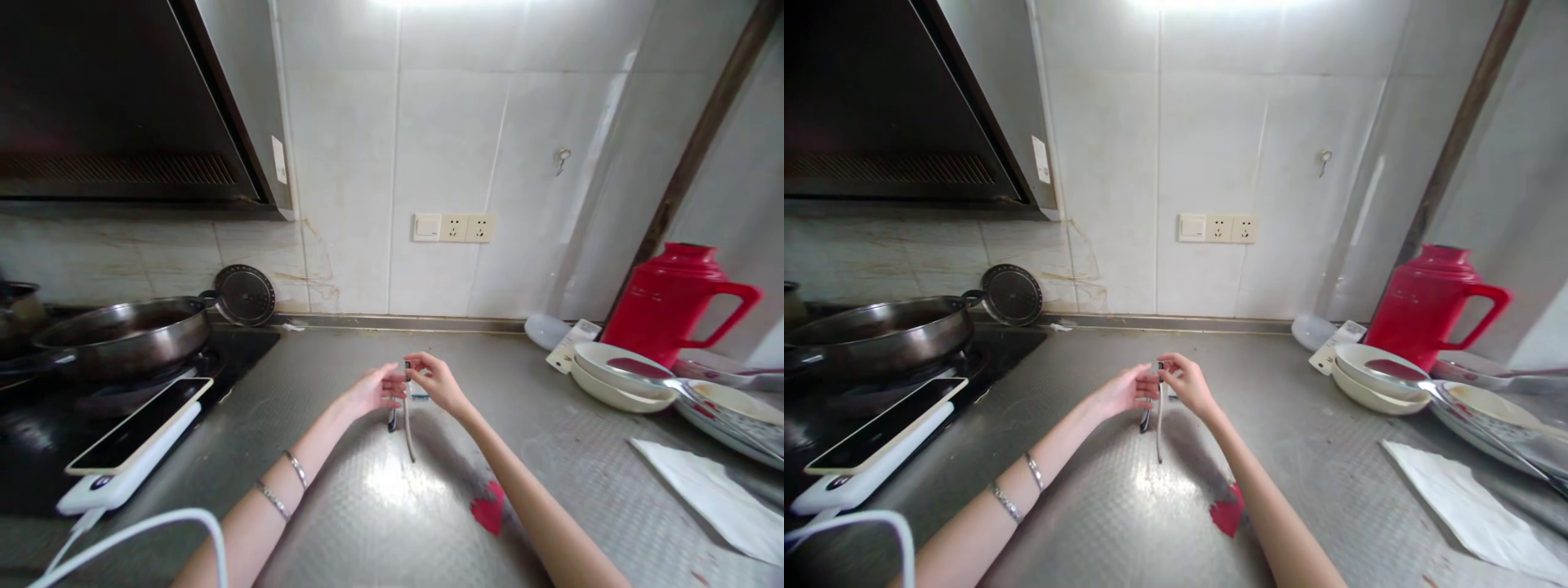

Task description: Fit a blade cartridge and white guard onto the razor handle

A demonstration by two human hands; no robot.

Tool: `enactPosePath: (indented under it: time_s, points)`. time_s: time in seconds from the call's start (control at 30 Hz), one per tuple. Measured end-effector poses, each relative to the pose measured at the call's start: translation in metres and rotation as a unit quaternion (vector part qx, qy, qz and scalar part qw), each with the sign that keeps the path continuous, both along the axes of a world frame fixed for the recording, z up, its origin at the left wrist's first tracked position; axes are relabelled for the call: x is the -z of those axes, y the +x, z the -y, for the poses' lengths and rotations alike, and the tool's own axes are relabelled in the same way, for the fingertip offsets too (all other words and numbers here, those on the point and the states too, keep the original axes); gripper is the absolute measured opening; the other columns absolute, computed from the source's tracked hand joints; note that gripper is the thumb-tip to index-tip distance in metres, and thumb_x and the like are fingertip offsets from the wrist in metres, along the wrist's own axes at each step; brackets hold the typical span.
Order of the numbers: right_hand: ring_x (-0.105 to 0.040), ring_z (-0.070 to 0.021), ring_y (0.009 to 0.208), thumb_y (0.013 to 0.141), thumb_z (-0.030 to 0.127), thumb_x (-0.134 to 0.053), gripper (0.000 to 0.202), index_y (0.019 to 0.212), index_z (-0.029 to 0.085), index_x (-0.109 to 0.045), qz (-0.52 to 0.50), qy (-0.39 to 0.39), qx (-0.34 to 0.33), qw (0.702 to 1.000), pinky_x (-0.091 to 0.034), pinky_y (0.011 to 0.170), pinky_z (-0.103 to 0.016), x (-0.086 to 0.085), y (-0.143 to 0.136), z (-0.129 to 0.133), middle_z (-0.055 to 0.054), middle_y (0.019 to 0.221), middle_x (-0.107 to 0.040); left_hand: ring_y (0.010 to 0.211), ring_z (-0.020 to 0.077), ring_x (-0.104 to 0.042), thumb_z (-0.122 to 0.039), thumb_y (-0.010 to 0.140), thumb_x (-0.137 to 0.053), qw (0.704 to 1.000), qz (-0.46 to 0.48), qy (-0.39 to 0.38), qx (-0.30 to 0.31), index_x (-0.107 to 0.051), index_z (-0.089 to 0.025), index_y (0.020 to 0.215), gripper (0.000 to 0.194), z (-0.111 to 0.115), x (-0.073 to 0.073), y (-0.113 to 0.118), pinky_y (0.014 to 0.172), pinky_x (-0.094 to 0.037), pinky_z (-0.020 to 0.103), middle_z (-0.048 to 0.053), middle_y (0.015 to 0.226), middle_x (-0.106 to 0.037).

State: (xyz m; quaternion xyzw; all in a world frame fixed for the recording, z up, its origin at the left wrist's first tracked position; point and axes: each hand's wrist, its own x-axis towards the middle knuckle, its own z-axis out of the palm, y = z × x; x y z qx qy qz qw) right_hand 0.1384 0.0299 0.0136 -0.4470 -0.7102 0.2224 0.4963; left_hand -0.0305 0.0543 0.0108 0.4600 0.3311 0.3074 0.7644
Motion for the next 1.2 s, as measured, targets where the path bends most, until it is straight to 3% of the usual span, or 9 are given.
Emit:
enactPosePath:
  time_s: [0.1,0.23,0.4,0.53,0.83,1.07,1.2]
  points:
    - [-0.056,-0.0126,0.071,0.075,0.035,-0.053,0.031,0.096,0.015,-0.062,-0.012,-0.007,0.005,1.000,-0.044,0.063,-0.023,0.000,0.002,-0.001,-0.004,0.079,-0.063,0.064,0.0156,-0.062,-0.033,0.069,-0.067,0.998,-0.011,0.057,0.023,-0.065,-0.011,0.083,0.026,0.003,0.001,0.002,0.058,-0.048,0.026,0.008,0.073,-0.066]
    - [-0.058,-0.0141,0.072,0.072,0.038,-0.057,0.033,0.094,0.014,-0.063,-0.039,-0.010,0.014,0.999,-0.046,0.064,-0.025,0.000,0.005,-0.004,-0.005,0.079,-0.065,0.064,0.0138,-0.062,-0.027,0.065,-0.071,0.995,-0.023,0.101,-0.008,-0.065,-0.012,0.085,0.026,0.002,0.006,0.005,0.058,-0.048,0.025,0.005,0.073,-0.065]
    - [-0.060,-0.0165,0.071,0.070,0.040,-0.060,0.032,0.087,0.013,-0.063,-0.069,-0.040,0.023,0.997,-0.046,0.057,-0.025,0.002,0.008,-0.007,-0.008,0.079,-0.067,0.058,0.0121,-0.060,-0.026,0.065,-0.070,0.993,-0.013,0.104,-0.063,-0.064,-0.012,0.075,0.019,-0.006,0.008,0.001,0.056,-0.047,0.024,0.004,0.067,-0.064]
    - [-0.061,-0.0161,0.073,0.072,0.037,-0.058,0.026,0.083,0.014,-0.065,-0.008,-0.017,0.027,0.999,-0.046,0.066,-0.026,0.006,0.010,-0.007,-0.006,0.079,-0.068,0.056,0.0121,-0.059,-0.024,0.065,-0.070,0.990,-0.002,0.095,-0.100,-0.063,-0.011,0.073,0.017,-0.011,0.005,-0.004,0.054,-0.048,0.025,0.004,0.063,-0.063]
    - [-0.061,-0.0151,0.071,0.076,0.032,-0.056,0.018,0.079,0.018,-0.067,0.061,0.037,0.030,0.997,-0.044,0.066,-0.024,0.010,0.007,-0.004,-0.003,0.076,-0.068,0.055,0.0111,-0.059,-0.026,0.065,-0.071,0.989,-0.016,0.085,-0.120,-0.063,-0.010,0.073,0.019,-0.015,0.009,-0.006,0.051,-0.049,0.023,0.003,0.063,-0.063]
    - [-0.061,-0.0176,0.076,0.076,0.031,-0.055,0.019,0.079,0.017,-0.068,0.121,0.005,0.067,0.990,-0.043,0.073,-0.027,0.027,0.041,-0.018,-0.006,0.080,-0.069,0.054,0.0097,-0.059,-0.028,0.069,-0.068,0.985,-0.047,0.095,-0.136,-0.064,-0.010,0.082,0.022,-0.017,0.013,-0.007,0.049,-0.048,0.021,0.003,0.065,-0.062]
    - [-0.060,-0.0183,0.078,0.074,0.031,-0.055,0.019,0.076,0.017,-0.069,0.160,-0.022,0.055,0.985,-0.042,0.076,-0.028,0.040,0.062,-0.025,-0.007,0.081,-0.068,0.054,0.0099,-0.059,-0.028,0.070,-0.067,0.985,-0.055,0.100,-0.127,-0.064,-0.009,0.082,0.023,-0.018,0.015,-0.008,0.048,-0.048,0.021,0.003,0.065,-0.062]
